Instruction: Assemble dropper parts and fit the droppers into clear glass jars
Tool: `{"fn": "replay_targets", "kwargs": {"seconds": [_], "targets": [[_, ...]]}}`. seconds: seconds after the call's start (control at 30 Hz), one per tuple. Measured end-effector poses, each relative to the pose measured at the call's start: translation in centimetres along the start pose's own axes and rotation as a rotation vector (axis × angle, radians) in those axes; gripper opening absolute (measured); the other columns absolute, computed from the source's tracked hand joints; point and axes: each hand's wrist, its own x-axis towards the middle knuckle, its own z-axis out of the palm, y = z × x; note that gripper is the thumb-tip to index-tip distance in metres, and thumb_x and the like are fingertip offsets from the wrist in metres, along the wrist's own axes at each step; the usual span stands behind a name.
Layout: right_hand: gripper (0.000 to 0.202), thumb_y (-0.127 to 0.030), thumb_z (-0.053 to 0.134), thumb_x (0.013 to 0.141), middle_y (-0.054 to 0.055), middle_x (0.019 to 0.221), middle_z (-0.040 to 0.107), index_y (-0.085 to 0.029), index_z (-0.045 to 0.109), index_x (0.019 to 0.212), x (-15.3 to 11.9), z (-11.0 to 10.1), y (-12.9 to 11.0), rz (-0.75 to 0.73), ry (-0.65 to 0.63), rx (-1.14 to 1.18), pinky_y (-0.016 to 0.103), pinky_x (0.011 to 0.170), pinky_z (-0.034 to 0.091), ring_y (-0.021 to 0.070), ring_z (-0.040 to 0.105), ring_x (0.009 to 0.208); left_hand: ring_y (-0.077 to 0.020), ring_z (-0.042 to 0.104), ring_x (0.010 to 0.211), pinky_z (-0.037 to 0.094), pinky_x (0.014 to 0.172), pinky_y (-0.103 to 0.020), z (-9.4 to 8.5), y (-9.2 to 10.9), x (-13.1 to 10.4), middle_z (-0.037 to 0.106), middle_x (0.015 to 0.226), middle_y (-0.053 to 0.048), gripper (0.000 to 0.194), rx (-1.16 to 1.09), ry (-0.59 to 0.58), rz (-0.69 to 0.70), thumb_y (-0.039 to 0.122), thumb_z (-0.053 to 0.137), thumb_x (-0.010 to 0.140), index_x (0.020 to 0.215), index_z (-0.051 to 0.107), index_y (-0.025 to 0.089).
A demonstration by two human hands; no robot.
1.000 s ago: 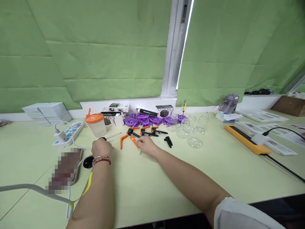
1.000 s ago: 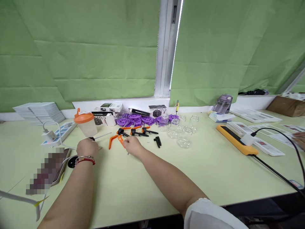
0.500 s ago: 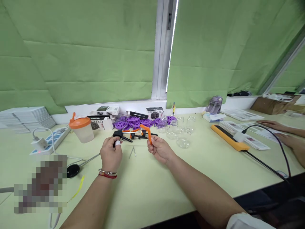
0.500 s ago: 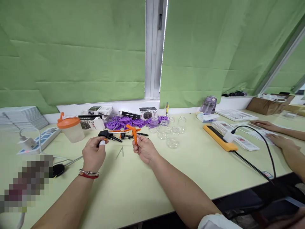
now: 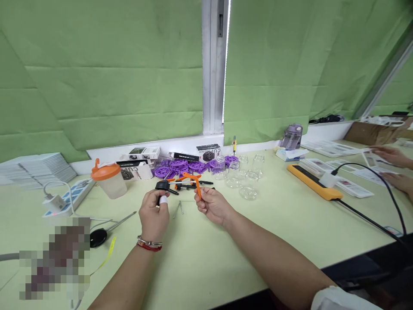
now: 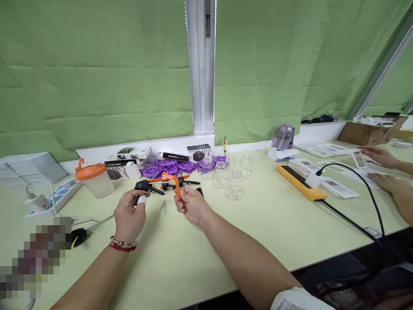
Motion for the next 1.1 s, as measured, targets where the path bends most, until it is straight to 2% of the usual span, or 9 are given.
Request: {"fn": "replay_targets", "kwargs": {"seconds": [0.2, 0.5, 0.63, 0.77, 0.93, 1.1], "targets": [[0.020, -0.028, 0.071, 0.074, -0.001, 0.063, 0.054, -0.015, 0.057, 0.080, -0.2, 0.3, -0.1, 0.002, -0.007, 0.006, 0.019, 0.043, 0.025, 0.0044, 0.036, 0.045, -0.0181, 0.061, 0.092, 0.048, 0.086, -0.030, 0.1, -0.1, -0.1, 0.061, 0.100, -0.004, 0.018, 0.048, 0.016, 0.019, 0.021, 0.046, 0.081, 0.087, 0.063, 0.020], [0.016, -0.023, 0.069, 0.074, -0.001, 0.063, 0.054, -0.014, 0.057, 0.081, 0.1, -0.3, -0.4, 0.018, 0.048, 0.057, 0.017, 0.042, 0.025, 0.0039, 0.036, 0.045, -0.0156, 0.063, 0.088, 0.050, 0.080, -0.028, 0.2, 0.5, -0.6, 0.059, 0.107, -0.005, 0.016, -0.142, -0.003, 0.068, 0.023, 0.051, 0.081, 0.091, 0.063, 0.020], [0.014, -0.020, 0.068, 0.074, -0.001, 0.062, 0.053, -0.014, 0.057, 0.080, 0.1, -0.4, -0.6, 0.032, 0.043, 0.077, 0.017, 0.041, 0.024, 0.0037, 0.034, 0.045, -0.0156, 0.062, 0.085, 0.050, 0.080, -0.028, 0.0, 0.5, -0.5, 0.059, 0.107, -0.005, 0.018, -0.051, 0.025, 0.098, 0.023, 0.051, 0.081, 0.093, 0.065, 0.020], [0.010, -0.014, 0.065, 0.074, -0.002, 0.060, 0.050, -0.014, 0.057, 0.079, 0.1, -0.4, -0.9, 0.086, 0.013, 0.118, 0.016, 0.040, 0.022, 0.0034, 0.031, 0.043, -0.0180, 0.062, 0.092, 0.048, 0.085, -0.030, 0.0, 0.5, -0.4, 0.061, 0.105, -0.006, 0.019, 0.084, 0.061, 0.186, 0.021, 0.050, 0.081, 0.092, 0.066, 0.019], [0.009, -0.010, 0.062, 0.073, -0.002, 0.059, 0.049, -0.014, 0.057, 0.080, 0.2, -0.7, -1.1, 0.110, 0.013, 0.114, 0.015, 0.039, 0.019, 0.0030, 0.029, 0.042, -0.0190, 0.061, 0.098, 0.048, 0.087, -0.030, 0.3, 0.8, -0.9, 0.061, 0.106, -0.007, 0.021, 0.120, 0.018, 0.285, 0.019, 0.050, 0.082, 0.095, 0.066, 0.019], [0.011, -0.017, 0.066, 0.074, -0.002, 0.058, 0.050, -0.013, 0.057, 0.079, 0.0, -0.4, -0.7, 0.090, -0.030, 0.062, 0.016, 0.040, 0.020, 0.0027, 0.029, 0.042, -0.0187, 0.059, 0.102, 0.046, 0.090, -0.030, 0.4, 1.5, -1.7, 0.061, 0.108, -0.007, 0.022, 0.054, -0.063, 0.369, 0.016, 0.051, 0.081, 0.098, 0.065, 0.020]]}}
